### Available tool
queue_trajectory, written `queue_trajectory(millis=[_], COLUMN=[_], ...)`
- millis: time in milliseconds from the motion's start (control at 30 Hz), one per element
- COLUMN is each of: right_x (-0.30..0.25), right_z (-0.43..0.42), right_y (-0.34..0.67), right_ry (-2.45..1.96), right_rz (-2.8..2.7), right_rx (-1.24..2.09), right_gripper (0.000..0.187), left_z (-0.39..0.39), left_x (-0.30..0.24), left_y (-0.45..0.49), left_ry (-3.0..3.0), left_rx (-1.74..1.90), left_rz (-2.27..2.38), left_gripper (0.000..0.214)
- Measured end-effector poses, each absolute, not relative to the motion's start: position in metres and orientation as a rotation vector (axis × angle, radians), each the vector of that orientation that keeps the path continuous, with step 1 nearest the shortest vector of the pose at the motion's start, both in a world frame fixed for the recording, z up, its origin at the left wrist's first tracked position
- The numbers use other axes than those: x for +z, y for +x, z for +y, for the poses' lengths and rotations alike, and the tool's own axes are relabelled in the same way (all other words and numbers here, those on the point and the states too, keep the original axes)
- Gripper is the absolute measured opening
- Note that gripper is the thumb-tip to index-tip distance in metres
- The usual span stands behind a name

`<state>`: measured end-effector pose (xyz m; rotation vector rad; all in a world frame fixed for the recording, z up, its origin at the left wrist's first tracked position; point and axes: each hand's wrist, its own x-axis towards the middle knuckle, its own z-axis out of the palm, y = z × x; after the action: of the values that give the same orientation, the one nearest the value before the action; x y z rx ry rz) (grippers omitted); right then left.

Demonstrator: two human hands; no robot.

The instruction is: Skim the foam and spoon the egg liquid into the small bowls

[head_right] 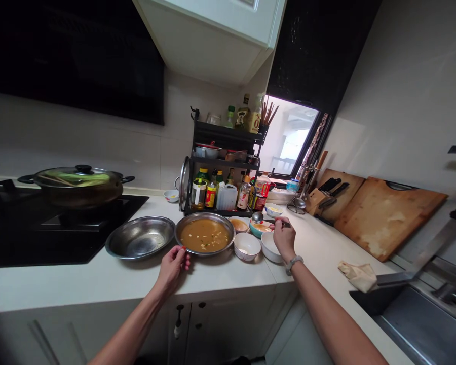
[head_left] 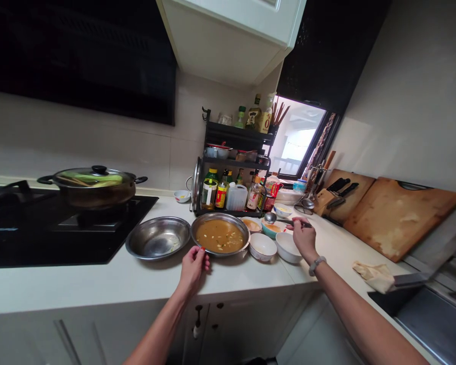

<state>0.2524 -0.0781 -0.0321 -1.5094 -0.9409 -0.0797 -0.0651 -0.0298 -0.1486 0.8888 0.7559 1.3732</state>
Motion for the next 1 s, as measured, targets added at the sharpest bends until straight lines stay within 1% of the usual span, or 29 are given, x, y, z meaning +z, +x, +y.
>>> queue_trajectory(millis=[67,167,400,500,667,1000], right_x=[-0.036,-0.044,-0.062,-0.061,-0.055,-0.044], right_z=[-0.072,-0.066,-0.054,-0.051,-0.053,-0.060], right_y=[0.268,0.283,0.300,0.307,0.315,0.314], right_ry=[-1.630,-1.696,-1.594,-1.491,-1.368,-1.277], right_rz=[-0.883,-0.828,-0.578,-0.473,-0.395,-0.338], right_rx=[-0.079,-0.046,0.053,0.081,0.101,0.170], right_gripper=[0.016,0.012,0.008,0.001,0.010,0.011], left_z=[-0.029,-0.029,-0.030,-0.029,-0.029,-0.028], left_x=[-0.149,-0.149,-0.147,-0.148,-0.150,-0.150], left_y=[-0.065,-0.065,-0.066,-0.066,-0.065,-0.065], left_ry=[0.892,0.888,0.881,0.890,0.893,0.894], left_rx=[1.372,1.371,1.363,1.359,1.380,1.372], left_rz=[0.759,0.758,0.757,0.761,0.748,0.753], left_gripper=[0.042,0.042,0.042,0.041,0.041,0.043])
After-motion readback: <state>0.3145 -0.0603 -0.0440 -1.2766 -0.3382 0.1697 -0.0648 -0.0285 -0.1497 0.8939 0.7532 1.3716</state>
